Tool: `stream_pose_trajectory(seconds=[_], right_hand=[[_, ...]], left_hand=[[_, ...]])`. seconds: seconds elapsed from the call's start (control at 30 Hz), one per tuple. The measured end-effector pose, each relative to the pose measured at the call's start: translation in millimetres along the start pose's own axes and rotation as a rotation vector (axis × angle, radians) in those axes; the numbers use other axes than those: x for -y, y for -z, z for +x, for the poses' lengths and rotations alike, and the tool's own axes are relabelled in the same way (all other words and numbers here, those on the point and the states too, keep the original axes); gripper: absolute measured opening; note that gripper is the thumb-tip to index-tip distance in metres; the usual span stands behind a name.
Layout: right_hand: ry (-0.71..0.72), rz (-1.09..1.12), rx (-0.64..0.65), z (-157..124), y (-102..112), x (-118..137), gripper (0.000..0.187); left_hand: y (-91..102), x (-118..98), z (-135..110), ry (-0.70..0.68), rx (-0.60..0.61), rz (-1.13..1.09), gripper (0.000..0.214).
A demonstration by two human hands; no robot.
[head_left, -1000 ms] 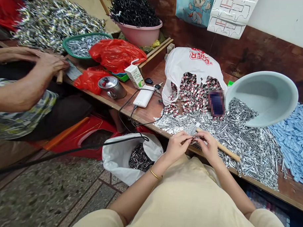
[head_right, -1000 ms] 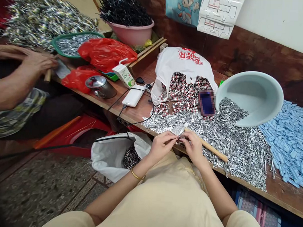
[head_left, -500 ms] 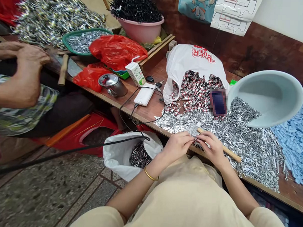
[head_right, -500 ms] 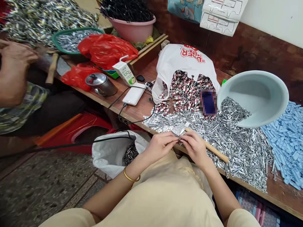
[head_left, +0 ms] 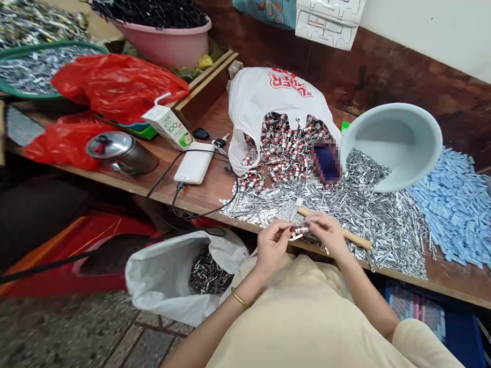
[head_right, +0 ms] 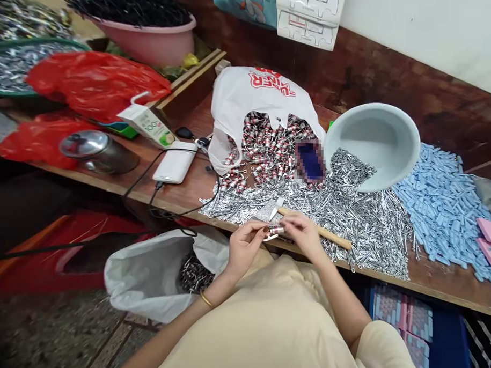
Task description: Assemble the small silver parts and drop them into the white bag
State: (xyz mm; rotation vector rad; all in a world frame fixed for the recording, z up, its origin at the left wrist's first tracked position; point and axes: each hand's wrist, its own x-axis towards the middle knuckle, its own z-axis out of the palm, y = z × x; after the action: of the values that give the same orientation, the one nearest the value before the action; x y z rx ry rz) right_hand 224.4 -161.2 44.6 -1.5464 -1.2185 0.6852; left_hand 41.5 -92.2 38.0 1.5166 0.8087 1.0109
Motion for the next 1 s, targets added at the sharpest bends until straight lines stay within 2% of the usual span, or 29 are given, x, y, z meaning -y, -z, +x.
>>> stream_pose_trajectory(seconds=[0.1,0.13,0.23,0.3,0.4,0.5,0.6,0.67,0.73,0.87,1.0], right_hand=[[0.015,-0.427,-0.282,32,60,-24,0.020],[-0.002,-0.584,-0.303,43,78,-32,0.019],[0.002,-0.883,-0.122,71,108,-51,0.017],[0.007,-0.996,-0.031,83,111,-60,0.016],[0.001,-1.051,0.010,89,105,-66,0.017],[-0.004,-0.879,-0.023,83,102,-66,0.017],[-0.049,-0.388,-0.098,67,98,-57,0.008],[-0.099,-0.009,-0.078,54,91,-46,0.014],[-0.141,0.243,-0.028,43,80,-33,0.022],[-0.183,0.367,0.068,32,52,-9,0.035],[-0.178,0.400,0.210,39,19,4,0.031]], left_hand=[[10.3,10,5,0.060,-0.002,0.022,0.015],[13.1,12,7,0.076,0.000,0.020,0.015],[15.6,15,8,0.095,0.032,0.009,0.017],[13.7,15,8,0.100,0.050,0.004,0.018],[13.1,14,5,0.118,0.038,-0.003,0.020],[18.0,17,3,0.153,0.008,-0.013,0.021],[22.1,22,4,0.176,0.003,-0.029,0.023],[21.3,25,7,0.182,0.015,-0.049,0.025],[18.3,27,10,0.185,0.029,-0.072,0.026],[16.3,27,13,0.210,0.038,-0.095,0.027],[27.3,26,10,0.255,0.009,-0.105,0.028]])
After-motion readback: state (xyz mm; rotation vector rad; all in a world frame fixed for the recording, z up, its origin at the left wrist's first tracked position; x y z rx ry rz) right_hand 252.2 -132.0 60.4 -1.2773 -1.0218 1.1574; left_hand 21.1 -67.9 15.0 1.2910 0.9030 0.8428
